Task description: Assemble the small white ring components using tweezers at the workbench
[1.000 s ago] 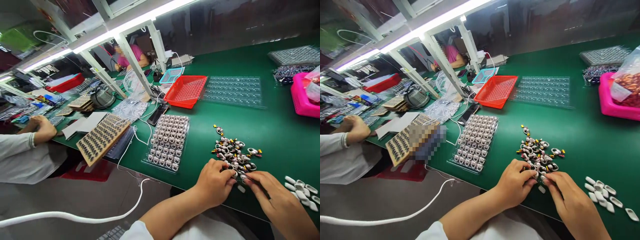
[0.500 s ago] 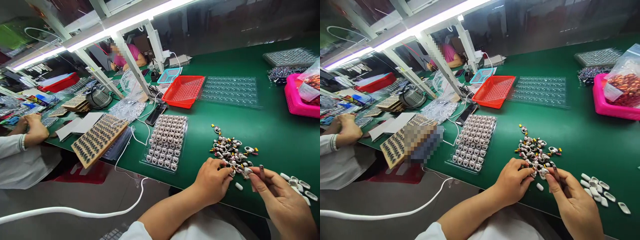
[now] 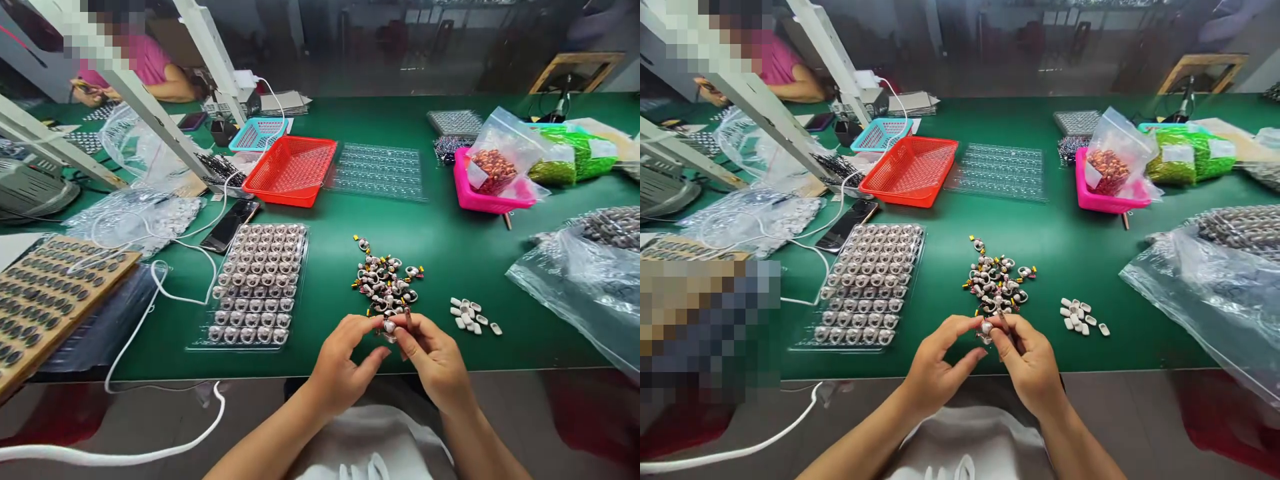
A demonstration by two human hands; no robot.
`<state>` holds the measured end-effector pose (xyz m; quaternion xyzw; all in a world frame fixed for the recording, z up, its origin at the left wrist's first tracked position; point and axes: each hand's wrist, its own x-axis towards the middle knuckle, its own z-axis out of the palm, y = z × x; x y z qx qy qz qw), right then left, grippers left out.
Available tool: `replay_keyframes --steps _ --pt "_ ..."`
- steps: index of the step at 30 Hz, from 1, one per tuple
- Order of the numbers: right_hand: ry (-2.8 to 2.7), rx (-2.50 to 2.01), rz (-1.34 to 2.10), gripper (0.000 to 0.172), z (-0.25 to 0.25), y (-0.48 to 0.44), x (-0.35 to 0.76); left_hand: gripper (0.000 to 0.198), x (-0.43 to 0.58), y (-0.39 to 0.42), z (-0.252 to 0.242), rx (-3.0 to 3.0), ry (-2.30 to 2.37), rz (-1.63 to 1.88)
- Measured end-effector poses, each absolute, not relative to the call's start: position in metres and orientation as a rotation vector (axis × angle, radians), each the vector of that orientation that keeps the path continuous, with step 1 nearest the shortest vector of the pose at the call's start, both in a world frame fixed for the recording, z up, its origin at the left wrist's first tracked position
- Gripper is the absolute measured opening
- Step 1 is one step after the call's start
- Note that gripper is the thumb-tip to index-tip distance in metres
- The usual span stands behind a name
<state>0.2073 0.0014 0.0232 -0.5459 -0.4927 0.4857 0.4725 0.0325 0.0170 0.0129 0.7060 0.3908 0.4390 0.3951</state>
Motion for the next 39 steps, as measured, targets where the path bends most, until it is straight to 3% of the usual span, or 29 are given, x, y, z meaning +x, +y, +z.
replay_keyframes --steps 5,10,19,25,30,34,39 --pt "-1.165 -1.303 1.227 0.02 0.022 -0.004 0.205 0.021 0.026 0.009 0.02 1.502 1.062 1.016" --pt "-1.166 -1.282 1.218 0.015 0.018 -0.008 0.201 0.013 0.021 0.006 0.018 1.34 1.048 0.953" --pt "-1.276 -1.204 1.238 0.012 0.025 -0.01 0.201 0.024 0.019 0.003 0.024 0.891 0.955 0.859" --pt "-1.352 -1.144 1.346 0.021 0.03 -0.009 0.205 0.026 0.017 0.005 0.027 0.617 0.866 0.798" --pt "-1.502 -1.199 1.172 0.017 0.032 -0.009 0.212 0.026 0.013 0.007 0.025 0.708 0.88 0.787" --pt "-1.737 -0.969 1.012 0.027 0.037 -0.005 0.22 0.024 0.009 0.013 0.023 0.767 0.889 0.796" --pt "-1.836 -0.699 1.046 0.03 0.039 0.001 0.222 0.025 0.009 0.021 0.024 0.712 0.804 0.653"
